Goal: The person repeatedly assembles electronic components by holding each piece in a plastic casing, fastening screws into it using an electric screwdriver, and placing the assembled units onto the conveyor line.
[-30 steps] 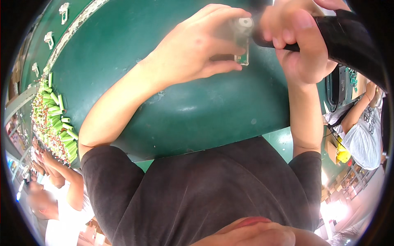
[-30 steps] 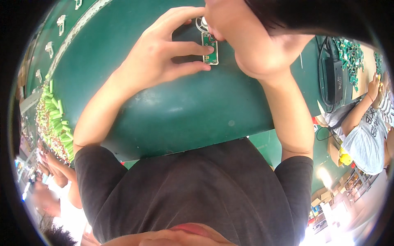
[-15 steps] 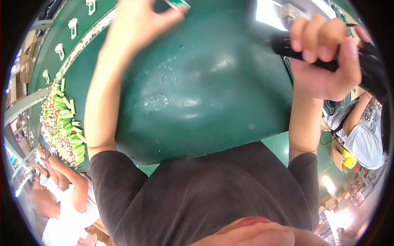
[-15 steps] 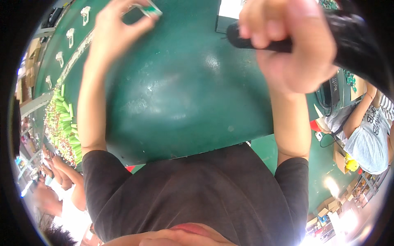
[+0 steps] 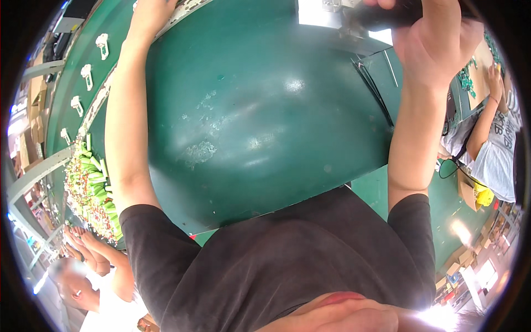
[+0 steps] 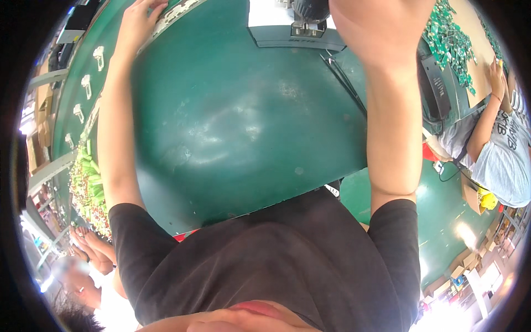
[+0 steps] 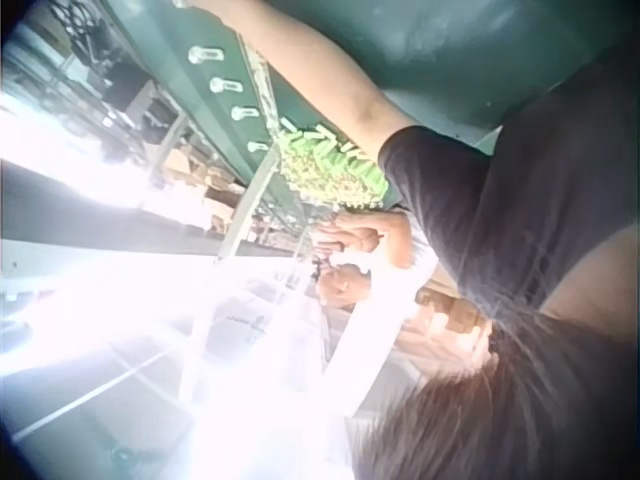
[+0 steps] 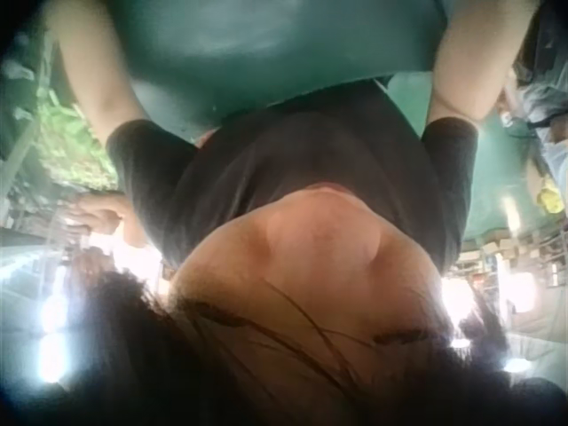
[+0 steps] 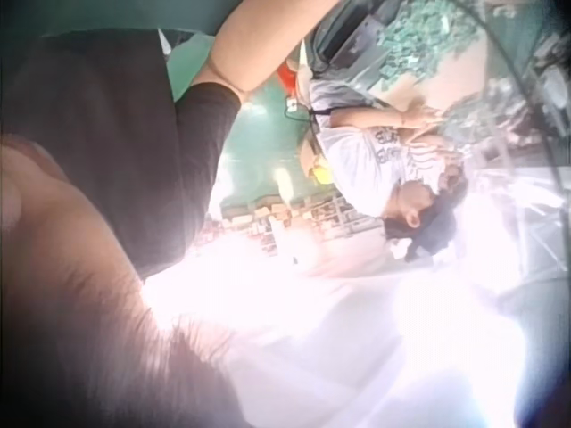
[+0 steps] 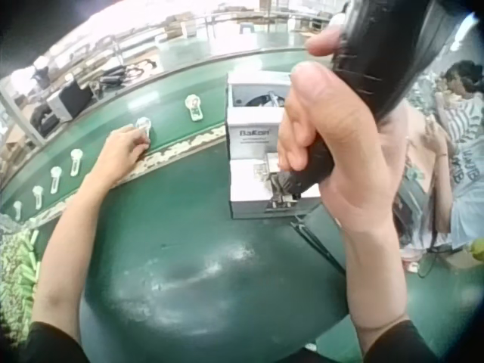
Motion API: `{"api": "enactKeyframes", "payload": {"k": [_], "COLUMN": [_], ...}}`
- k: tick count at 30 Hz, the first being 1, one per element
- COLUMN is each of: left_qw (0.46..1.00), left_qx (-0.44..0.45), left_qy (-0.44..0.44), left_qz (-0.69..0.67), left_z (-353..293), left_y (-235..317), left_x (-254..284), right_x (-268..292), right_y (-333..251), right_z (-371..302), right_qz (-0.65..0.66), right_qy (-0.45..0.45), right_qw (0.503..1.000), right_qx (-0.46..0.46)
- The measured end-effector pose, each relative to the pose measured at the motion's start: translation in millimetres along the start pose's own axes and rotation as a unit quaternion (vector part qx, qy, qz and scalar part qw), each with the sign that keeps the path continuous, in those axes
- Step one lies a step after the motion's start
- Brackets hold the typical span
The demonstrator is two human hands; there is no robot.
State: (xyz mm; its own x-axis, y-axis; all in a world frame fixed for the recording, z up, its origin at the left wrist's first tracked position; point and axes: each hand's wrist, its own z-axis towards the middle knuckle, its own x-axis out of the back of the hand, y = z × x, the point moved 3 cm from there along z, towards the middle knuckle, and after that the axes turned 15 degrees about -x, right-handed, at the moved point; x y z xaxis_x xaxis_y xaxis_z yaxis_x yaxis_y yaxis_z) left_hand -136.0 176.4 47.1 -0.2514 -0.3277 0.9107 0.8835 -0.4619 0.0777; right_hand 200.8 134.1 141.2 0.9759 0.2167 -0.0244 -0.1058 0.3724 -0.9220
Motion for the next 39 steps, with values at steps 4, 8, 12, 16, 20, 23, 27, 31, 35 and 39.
{"api": "enactKeyframes", "payload": {"k": [4, 8, 12, 16, 20, 23, 27, 31, 35, 39], "left_qw": [0.999, 0.994, 0.973, 0.955, 0.949, 0.966, 0.963, 0.949, 0.915, 0.942], "left_qx": [-0.003, -0.015, -0.096, -0.105, -0.146, -0.122, -0.110, -0.142, -0.347, -0.265], "left_qy": [-0.004, -0.031, -0.032, -0.011, 0.058, 0.075, 0.062, 0.069, 0.201, 0.085], "left_qz": [-0.046, -0.108, -0.206, -0.279, -0.274, -0.216, -0.239, -0.274, -0.041, -0.187], "left_z": [-4, -16, -48, -70, -72, -63, -77, -73, -72, -74], "left_y": [13, 93, 178, 208, 205, 197, 194, 198, 190, 186], "left_x": [3, 10, 9, -7, -6, 6, -6, -20, -13, -30], "right_x": [-1, 11, 8, -8, -13, -36, -37, -30, -43, -28], "right_y": [-11, -17, -19, -6, 11, 25, 38, 36, 45, 60], "right_z": [-7, -13, -16, -28, -33, -34, -38, -44, -43, -7], "right_qz": [0.023, -0.038, -0.066, -0.043, -0.033, 0.103, 0.103, 0.088, 0.072, 0.073], "right_qy": [-0.007, -0.033, -0.046, 0.022, 0.071, -0.047, -0.120, -0.166, -0.114, -0.316], "right_qw": [0.998, 0.997, 0.996, 0.995, 0.988, 0.991, 0.986, 0.981, 0.986, 0.946], "right_qx": [-0.061, -0.050, -0.051, -0.091, -0.130, -0.065, -0.058, -0.046, -0.093, 0.004]}}
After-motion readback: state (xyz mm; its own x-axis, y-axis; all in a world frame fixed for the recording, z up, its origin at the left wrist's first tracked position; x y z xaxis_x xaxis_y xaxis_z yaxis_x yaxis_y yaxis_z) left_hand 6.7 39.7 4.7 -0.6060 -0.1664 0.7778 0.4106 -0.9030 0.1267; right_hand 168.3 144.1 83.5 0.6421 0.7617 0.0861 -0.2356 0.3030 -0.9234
